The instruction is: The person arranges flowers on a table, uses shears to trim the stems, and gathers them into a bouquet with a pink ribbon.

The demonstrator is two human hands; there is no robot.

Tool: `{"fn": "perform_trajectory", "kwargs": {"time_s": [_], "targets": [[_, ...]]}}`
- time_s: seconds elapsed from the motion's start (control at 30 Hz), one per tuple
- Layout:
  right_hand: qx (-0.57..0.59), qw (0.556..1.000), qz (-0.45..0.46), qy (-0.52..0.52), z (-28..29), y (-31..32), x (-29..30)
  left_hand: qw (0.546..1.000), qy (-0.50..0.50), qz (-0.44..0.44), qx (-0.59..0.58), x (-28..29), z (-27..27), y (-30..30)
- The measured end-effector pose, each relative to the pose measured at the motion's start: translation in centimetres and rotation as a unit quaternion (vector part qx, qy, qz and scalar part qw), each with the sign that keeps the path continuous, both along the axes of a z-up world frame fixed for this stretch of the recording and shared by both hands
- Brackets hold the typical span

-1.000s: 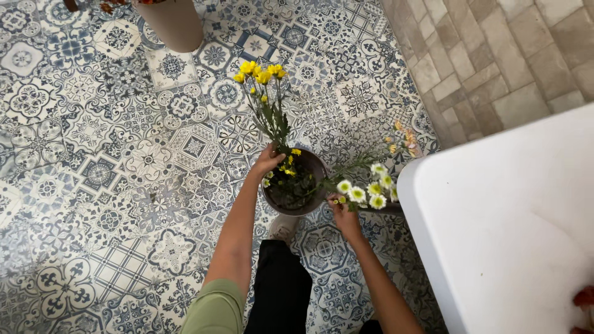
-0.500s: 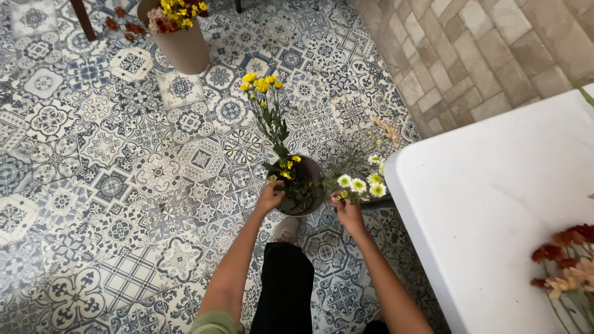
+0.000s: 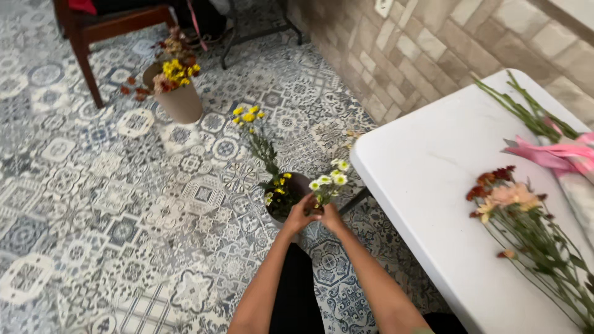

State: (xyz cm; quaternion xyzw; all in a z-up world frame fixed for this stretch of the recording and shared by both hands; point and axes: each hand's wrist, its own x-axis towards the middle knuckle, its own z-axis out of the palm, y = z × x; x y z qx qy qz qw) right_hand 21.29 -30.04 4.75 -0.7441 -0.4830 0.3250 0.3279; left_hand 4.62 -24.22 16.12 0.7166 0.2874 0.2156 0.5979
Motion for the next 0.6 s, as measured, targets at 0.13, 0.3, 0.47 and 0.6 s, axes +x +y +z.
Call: {"fn": "perform_trajectory", "kwargs": {"time_s": [0.13, 0.3, 0.47, 0.6], "targets": [[-0.118, 0.991, -0.054, -0.028, 8.1, -0.8, -4.4, 0.997, 0.050, -0.025, 0.052, -0.3, -0.8, 0.5], [-0.049, 0.999, -0.023, -0.002, 7.2, -1.1, -6.0, 0.995, 0.087, 0.016, 0.048, -1.4, -0.8, 1.2], [0.068, 0.996, 0.024, 0.052, 16.0, -1.1, -6.6, 0.992, 0.035, 0.062, 0.106, -2.9, 4.5, 1.1], [0.109, 0.991, 0.080, 0.001, 31.1, -3.7, -6.8, 0.993, -0.005, 0.095, 0.076, -3.2, 8.3, 2.1]]}}
